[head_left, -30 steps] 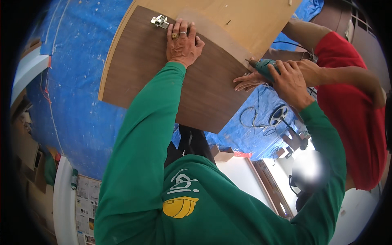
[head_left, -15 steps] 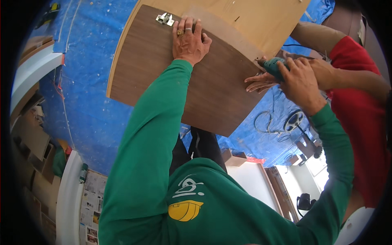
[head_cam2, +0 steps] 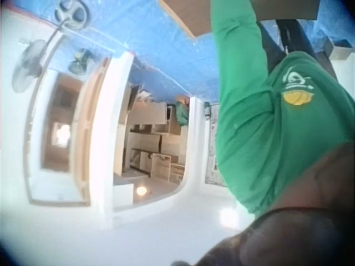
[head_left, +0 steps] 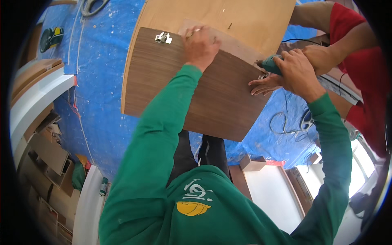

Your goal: The person assembles a wooden cabinet door by attaching a wooden edge strip and installing metal hinges. They use a hammer to secure the edge strip and a power drill to fasten the hinges, with assistance from another person who also uses a drill.

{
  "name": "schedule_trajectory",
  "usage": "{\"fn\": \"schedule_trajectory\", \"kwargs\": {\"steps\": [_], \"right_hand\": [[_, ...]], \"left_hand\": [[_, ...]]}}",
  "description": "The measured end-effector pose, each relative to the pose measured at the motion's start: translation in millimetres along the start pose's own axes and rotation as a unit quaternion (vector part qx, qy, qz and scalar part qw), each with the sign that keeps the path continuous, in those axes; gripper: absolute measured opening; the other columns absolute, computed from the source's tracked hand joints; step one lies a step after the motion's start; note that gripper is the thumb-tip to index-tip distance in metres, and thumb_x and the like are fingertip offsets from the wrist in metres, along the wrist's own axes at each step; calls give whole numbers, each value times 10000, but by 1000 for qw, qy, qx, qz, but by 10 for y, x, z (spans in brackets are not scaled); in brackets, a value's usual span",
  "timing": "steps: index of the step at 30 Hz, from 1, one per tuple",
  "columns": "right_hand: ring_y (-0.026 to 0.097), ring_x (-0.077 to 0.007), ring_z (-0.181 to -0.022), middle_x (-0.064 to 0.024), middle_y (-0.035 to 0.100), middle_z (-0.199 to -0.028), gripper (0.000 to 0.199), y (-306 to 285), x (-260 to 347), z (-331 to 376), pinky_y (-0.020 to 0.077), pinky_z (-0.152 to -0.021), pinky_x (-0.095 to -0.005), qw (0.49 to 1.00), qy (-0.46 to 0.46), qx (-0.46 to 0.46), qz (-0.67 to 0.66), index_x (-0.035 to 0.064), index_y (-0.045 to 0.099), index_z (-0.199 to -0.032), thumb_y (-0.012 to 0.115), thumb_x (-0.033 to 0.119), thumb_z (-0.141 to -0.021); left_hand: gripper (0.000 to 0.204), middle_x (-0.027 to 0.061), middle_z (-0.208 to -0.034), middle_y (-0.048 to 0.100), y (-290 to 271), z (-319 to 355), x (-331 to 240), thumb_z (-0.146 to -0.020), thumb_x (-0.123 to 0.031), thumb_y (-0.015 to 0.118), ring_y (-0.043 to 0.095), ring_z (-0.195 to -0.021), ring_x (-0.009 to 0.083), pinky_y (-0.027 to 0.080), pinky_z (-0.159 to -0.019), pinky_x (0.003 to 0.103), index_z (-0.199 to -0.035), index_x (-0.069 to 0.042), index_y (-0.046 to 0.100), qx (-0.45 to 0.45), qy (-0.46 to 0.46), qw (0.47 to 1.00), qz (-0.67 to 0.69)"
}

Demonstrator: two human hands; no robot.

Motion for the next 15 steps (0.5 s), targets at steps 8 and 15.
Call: {"fn": "schedule_trajectory", "kwargs": {"steps": [8,15], "right_hand": [[707,-337,-972,-161,710,-965,249,-20,146,119,520,-933,-459,998,58,-19,-12,43,726,-1022,785,134,-799],[705,-354,-983,-180,707,-982,290,87,198,220,525,-958,-483,996,69,-53,-10,31,714,-1057,782,119,-789]], "left_hand": [[324,147,-1030,813,702,-811,-576,-947,-393,727,757,-1010,357,502,-938,508,-1005,-91,829,291,-27,953,-76],[280,143,-978,815,513,-752,-348,-973,-298,758,770,-923,291,604,-766,429,-983,-21,799,264,-185,926,197]]}}
Point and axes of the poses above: each hand's wrist, its own z-axis away from the middle knuckle, its own y-axis out of the palm, x = y × z, the point moved 3 cm from there along -z, towards the middle knuckle
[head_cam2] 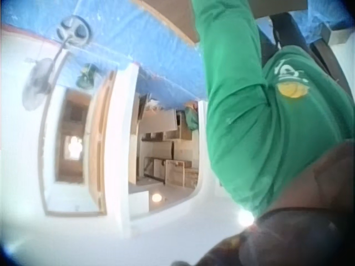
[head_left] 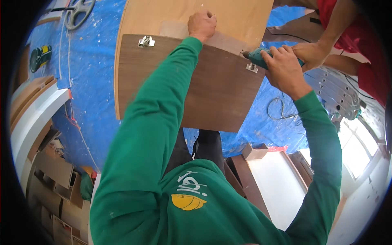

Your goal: The person assembles a wooden cabinet door by attaching a wooden edge strip and installing metal hinges. They use a hammer to secure the edge strip and a power drill to fasten the hinges, with assistance from another person who also uses a drill.

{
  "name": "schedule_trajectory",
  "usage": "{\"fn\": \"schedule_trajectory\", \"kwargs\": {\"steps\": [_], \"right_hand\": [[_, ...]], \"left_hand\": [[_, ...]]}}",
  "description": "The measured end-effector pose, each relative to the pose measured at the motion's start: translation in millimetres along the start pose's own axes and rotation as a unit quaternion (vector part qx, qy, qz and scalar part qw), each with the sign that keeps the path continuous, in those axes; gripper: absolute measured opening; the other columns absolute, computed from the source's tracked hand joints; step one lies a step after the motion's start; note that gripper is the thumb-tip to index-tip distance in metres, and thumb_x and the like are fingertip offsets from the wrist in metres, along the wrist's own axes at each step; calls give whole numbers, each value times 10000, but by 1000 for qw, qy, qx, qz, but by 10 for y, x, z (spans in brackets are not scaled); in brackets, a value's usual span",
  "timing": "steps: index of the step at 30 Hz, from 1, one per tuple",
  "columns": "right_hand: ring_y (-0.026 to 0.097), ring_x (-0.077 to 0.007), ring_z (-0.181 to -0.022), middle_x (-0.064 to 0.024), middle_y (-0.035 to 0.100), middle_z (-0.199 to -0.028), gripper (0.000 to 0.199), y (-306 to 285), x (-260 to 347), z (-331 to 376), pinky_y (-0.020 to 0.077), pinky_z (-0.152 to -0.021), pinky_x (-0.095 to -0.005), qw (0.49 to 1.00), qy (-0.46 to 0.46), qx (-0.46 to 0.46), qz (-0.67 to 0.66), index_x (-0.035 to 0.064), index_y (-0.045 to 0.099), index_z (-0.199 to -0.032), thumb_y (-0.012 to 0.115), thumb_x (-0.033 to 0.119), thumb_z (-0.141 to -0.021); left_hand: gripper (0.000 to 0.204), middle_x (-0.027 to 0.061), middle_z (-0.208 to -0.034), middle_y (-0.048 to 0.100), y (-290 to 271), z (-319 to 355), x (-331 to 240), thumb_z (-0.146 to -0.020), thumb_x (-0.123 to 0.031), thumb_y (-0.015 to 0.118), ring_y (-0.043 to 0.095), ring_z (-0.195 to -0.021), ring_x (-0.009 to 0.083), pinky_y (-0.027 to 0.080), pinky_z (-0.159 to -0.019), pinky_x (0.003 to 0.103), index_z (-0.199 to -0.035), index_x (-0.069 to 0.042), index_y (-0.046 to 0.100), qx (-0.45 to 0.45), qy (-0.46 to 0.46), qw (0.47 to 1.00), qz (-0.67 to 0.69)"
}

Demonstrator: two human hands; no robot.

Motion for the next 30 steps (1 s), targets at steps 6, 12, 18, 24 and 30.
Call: {"fn": "schedule_trajectory", "kwargs": {"steps": [6,12,18,24,30], "right_hand": [[690,-388,-1042,-160,703,-1079,430,-90,-170,95,531,-964,-501,998,-6,36,-42,37,704,-1219,822,169,-827],[686,-392,-1117,-157,709,-1222,597,-385,-19,51,552,-965,-508,994,-10,9,-104,55,679,-1392,845,165,-829],[693,-405,-1183,-186,718,-1325,616,-609,180,-45,560,-1007,-503,989,-44,-50,-133,35,664,-1425,843,174,-852],[706,-411,-1156,-202,721,-1320,589,-667,315,-67,573,-984,-497,986,-46,-29,-158,18,665,-1414,836,192,-877],[722,-415,-1099,-200,741,-1267,563,-693,404,-38,586,-915,-493,986,-16,-32,-162,4,668,-1388,832,222,-896]], "left_hand": [[91,127,-986,750,-48,892,543,-1044,-26,714,720,-862,195,643,-756,305,-1076,58,728,-21,-253,729,635],[159,185,-1114,734,0,1340,396,-1077,-21,661,752,-1042,304,676,-931,409,-1202,76,655,-19,-315,633,707],[174,220,-1166,715,136,1357,264,-1102,-39,615,748,-1083,358,668,-1002,475,-1215,93,610,-43,-352,592,723],[191,247,-1207,691,166,1366,244,-1120,-19,573,738,-1129,360,663,-1075,469,-1236,133,572,-17,-372,499,783],[189,219,-1156,697,84,1428,253,-1137,-34,532,748,-1083,342,664,-1075,500,-1219,131,576,-9,-357,452,817]]}}
Point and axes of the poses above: each hand's wrist, its own z-axis away from the middle knuckle, its own y-axis out of the palm, x = y × z, the point moved 3 cm from there along -z, towards the middle knuckle
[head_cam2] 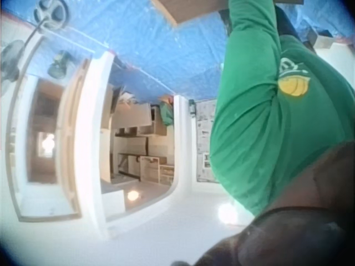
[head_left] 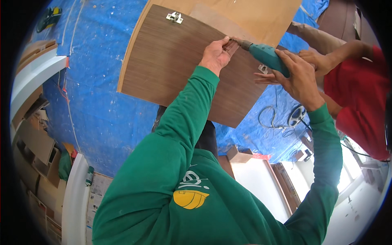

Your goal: The person assembles a wooden cabinet door by attaching a wooden edge strip and installing metal hinges. They use a hammer to secure the edge strip and a power drill to fasten the hinges, with assistance from another person who also uses a drill.

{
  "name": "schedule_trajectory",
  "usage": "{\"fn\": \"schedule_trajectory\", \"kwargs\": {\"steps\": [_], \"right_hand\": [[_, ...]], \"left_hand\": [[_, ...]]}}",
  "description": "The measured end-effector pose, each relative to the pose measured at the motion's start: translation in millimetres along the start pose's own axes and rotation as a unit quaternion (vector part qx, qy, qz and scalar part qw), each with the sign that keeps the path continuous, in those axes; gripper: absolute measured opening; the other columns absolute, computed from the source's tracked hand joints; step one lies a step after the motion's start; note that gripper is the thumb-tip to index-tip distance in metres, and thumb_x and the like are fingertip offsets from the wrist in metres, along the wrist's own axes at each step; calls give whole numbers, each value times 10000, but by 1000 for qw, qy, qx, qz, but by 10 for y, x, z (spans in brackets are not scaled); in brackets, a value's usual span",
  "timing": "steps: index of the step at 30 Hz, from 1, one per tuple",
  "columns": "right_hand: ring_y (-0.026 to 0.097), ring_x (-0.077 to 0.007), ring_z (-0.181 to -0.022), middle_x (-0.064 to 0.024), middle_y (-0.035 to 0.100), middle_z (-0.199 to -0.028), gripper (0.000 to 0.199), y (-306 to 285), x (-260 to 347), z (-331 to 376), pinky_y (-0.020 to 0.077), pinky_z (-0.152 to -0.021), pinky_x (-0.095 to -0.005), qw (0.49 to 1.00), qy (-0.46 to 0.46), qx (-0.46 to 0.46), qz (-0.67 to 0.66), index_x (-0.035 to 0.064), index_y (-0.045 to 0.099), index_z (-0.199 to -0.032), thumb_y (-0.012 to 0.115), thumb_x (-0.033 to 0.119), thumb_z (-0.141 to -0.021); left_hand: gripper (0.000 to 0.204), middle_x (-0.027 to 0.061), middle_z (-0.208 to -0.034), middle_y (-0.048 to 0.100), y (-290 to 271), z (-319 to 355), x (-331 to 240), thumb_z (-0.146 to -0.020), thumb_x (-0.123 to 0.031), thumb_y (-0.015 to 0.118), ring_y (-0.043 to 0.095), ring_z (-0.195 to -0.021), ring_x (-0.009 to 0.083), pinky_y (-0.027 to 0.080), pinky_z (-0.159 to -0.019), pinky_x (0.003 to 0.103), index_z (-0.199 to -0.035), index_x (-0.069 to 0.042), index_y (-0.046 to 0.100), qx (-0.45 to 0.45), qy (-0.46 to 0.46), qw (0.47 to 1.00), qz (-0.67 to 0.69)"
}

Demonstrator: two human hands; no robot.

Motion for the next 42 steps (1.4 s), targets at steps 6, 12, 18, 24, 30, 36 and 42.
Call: {"fn": "schedule_trajectory", "kwargs": {"steps": [6,12,18,24,30,36,42], "right_hand": [[724,-437,-1083,-218,746,-1230,544,39,-10,-25,586,-907,-498,1000,3,3,-22,-3,659,-1381,815,233,-916],[722,-447,-1091,-233,738,-1238,538,80,3,-54,585,-898,-507,1000,11,8,-19,-7,645,-1384,794,246,-933],[721,-450,-1056,-249,742,-1194,499,-28,158,-276,574,-876,-526,998,43,47,1,7,657,-1341,793,238,-920],[721,-455,-1040,-270,746,-1159,488,-144,169,-686,573,-888,-522,994,49,95,-12,29,678,-1310,826,194,-876],[744,-416,-1114,-250,759,-1195,570,-221,255,-851,590,-959,-464,995,41,59,-69,-1,678,-1338,890,216,-855],[774,-279,-1156,-215,783,-1246,631,39,83,-693,591,-998,-397,970,122,20,-207,1,655,-1429,886,193,-874],[781,-252,-1138,-210,797,-1229,617,3,173,-759,592,-1000,-377,963,176,52,-197,19,666,-1441,880,194,-889]], "left_hand": [[173,207,-1173,710,13,67,-102,-1128,-45,562,746,-1119,330,650,-1092,493,-1214,100,605,20,25,998,-48],[169,176,-1192,713,-27,34,-95,-1107,-38,622,735,-1146,304,645,-1096,463,-1233,75,623,39,41,997,-58],[165,180,-1161,720,44,-59,6,-1133,-80,577,728,-1108,316,612,-1104,520,-1213,55,627,41,39,998,-8],[263,166,-1133,714,229,-121,20,-1191,-194,465,705,-1102,314,587,-1088,557,-1233,25,604,33,1,999,42],[305,145,-1076,705,196,-314,-157,-1209,-269,419,716,-993,328,623,-979,563,-1131,-30,591,35,20,995,97],[320,143,-1058,696,316,-314,-221,-1214,-290,409,718,-1000,329,632,-951,544,-1144,-30,582,24,9,996,87],[341,172,-1129,692,371,-363,-205,-1217,-281,406,728,-1053,346,637,-988,541,-1215,12,581,56,15,996,73]]}}
Point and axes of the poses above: each hand's wrist, its own z-axis away from the middle knuckle, its own y-axis out of the palm, x = y × z, the point moved 3 cm from there along -z, towards the middle knuckle
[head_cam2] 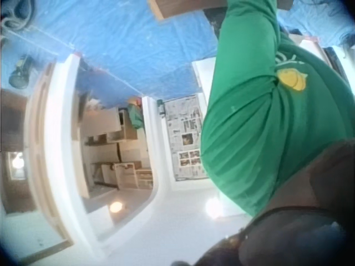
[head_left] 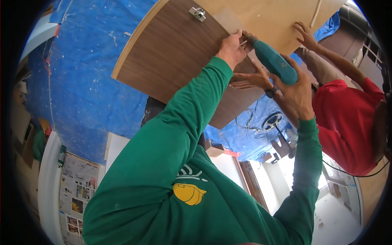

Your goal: The person assembles a wooden cabinet door by attaching a wooden edge strip and installing metal hinges. They use a hammer to secure the edge strip and a power drill to fasten the hinges, with assistance from another person who also uses a drill.

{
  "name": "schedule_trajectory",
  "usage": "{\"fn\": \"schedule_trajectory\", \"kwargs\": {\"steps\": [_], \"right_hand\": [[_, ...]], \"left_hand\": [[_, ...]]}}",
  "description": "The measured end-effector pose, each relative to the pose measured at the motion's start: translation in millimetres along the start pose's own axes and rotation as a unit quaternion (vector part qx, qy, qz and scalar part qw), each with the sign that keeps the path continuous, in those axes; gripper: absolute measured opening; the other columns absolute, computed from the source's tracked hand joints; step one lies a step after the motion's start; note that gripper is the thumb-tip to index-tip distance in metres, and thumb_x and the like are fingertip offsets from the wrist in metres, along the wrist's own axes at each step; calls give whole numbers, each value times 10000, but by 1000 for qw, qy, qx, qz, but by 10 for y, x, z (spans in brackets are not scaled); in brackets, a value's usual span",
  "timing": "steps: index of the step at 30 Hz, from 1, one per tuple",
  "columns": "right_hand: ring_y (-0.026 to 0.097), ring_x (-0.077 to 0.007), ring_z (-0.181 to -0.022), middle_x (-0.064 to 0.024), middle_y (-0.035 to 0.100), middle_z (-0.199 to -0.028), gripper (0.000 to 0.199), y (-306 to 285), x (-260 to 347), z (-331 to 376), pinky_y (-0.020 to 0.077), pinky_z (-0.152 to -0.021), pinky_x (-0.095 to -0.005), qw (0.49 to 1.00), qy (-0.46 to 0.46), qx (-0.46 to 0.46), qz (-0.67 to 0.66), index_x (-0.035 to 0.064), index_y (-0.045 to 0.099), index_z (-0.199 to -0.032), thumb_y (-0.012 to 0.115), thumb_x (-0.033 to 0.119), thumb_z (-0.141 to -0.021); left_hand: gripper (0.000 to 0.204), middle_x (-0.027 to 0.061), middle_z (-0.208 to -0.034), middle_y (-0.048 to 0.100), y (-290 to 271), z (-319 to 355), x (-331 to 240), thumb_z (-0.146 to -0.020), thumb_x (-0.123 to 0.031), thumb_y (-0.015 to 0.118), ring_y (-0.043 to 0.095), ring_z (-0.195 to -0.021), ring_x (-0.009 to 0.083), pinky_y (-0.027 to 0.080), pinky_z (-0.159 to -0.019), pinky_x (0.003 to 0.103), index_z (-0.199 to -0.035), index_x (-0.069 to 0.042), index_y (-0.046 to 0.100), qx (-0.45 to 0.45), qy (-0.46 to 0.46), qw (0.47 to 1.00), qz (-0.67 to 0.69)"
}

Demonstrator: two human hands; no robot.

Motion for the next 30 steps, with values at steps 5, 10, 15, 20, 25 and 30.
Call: {"fn": "schedule_trajectory", "kwargs": {"steps": [5,10,15,20,25,30], "right_hand": [[789,-231,-1102,-199,813,-1173,616,-78,145,-103,597,-979,-365,1000,21,-8,19,23,681,-1434,889,206,-884],[792,-212,-1070,-193,818,-1154,615,-23,222,-207,600,-954,-362,999,37,14,5,18,689,-1423,885,212,-873],[796,-211,-1052,-197,819,-1146,607,27,286,-260,604,-939,-358,999,26,22,20,0,691,-1411,876,197,-868],[802,-214,-1029,-199,822,-1114,607,23,312,-304,606,-930,-353,999,38,23,-2,-20,686,-1404,876,178,-863],[800,-227,-1031,-210,815,-1103,580,-24,369,-279,608,-926,-358,999,33,21,4,-20,686,-1384,873,172,-870],[792,-242,-1029,-207,803,-1146,551,-43,310,-295,607,-931,-371,999,7,35,9,-16,681,-1374,861,153,-881]], "left_hand": [[370,200,-1169,692,43,-32,-14,-1220,-282,397,737,-1064,362,647,-989,512,-1243,39,579,-3,4,1000,25],[374,202,-1176,686,-5,-32,-7,-1219,-279,397,736,-1065,366,653,-982,497,-1240,48,578,-17,4,1000,21],[365,207,-1187,682,-96,-98,-54,-1215,-266,410,739,-1088,369,653,-981,489,-1272,56,570,-7,0,1000,30],[361,204,-1277,684,-108,161,-178,-1176,-268,519,731,-1101,358,627,-1001,483,-1295,58,620,-36,18,990,-136],[321,167,-1497,626,-223,664,-734,-1074,-243,665,613,-1381,332,505,-1162,543,-1274,4,710,24,421,406,-811],[571,107,-1668,491,-273,477,-1107,-1077,-349,629,364,-1613,321,259,-1339,561,-1553,-40,574,101,486,111,-861]]}}
Point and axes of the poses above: each hand's wrist, its own z-axis away from the middle knuckle, its own y-axis out of the palm, x = y × z, the point moved 3 cm from there along -z, towards the middle knuckle
